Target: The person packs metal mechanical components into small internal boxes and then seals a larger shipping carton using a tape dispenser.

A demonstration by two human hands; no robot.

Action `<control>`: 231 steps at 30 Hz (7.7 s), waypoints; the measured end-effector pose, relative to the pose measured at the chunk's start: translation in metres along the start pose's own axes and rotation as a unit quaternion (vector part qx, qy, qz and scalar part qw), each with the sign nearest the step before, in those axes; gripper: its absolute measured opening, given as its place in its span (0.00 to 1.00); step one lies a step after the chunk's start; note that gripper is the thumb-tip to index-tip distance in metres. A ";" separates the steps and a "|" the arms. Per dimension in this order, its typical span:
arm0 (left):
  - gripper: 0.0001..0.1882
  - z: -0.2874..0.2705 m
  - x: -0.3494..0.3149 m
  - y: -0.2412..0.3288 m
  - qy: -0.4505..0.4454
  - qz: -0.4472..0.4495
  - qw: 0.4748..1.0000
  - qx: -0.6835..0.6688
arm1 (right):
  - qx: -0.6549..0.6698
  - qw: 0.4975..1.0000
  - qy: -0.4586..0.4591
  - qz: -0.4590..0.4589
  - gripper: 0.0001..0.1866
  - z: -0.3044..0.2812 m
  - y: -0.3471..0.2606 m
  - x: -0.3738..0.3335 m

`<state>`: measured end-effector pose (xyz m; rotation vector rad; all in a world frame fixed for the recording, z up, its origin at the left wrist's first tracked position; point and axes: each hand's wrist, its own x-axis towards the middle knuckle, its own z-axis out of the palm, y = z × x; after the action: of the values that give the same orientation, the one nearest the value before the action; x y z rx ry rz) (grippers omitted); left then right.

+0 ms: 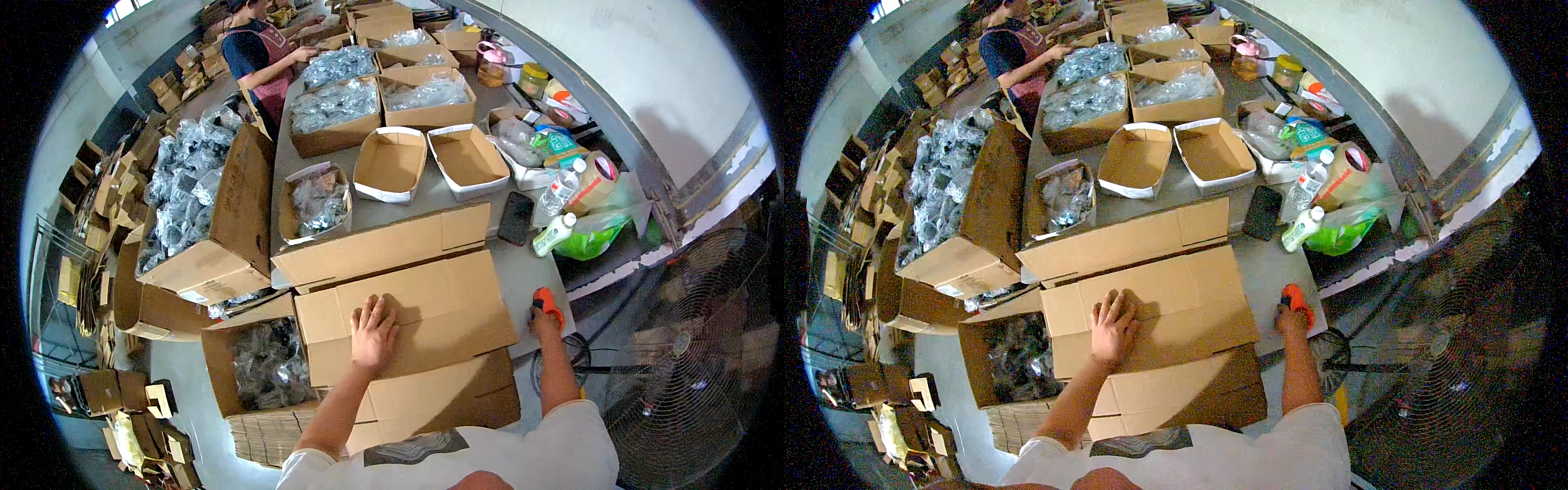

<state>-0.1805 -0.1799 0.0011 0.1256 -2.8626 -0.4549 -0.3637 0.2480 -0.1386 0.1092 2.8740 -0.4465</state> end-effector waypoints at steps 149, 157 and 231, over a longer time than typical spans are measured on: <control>0.41 0.007 -0.182 0.013 0.274 -0.549 0.780 -0.117 | -0.065 0.594 -0.526 -0.605 0.26 0.060 -0.500 -0.125; 0.43 -0.005 -0.126 -0.033 -0.044 -0.500 0.700 -0.507 | -0.273 0.657 -0.507 -0.487 0.24 0.055 -0.517 -0.158; 0.14 0.030 -0.139 -0.061 -0.001 -0.369 0.914 -0.167 | -0.159 0.707 -0.311 -0.614 0.30 -0.108 -0.379 -0.212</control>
<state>-0.0501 -0.2116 -0.0761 1.1544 -2.5876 -1.0600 -0.2218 -0.0867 0.1220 -1.7047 1.8725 -0.0897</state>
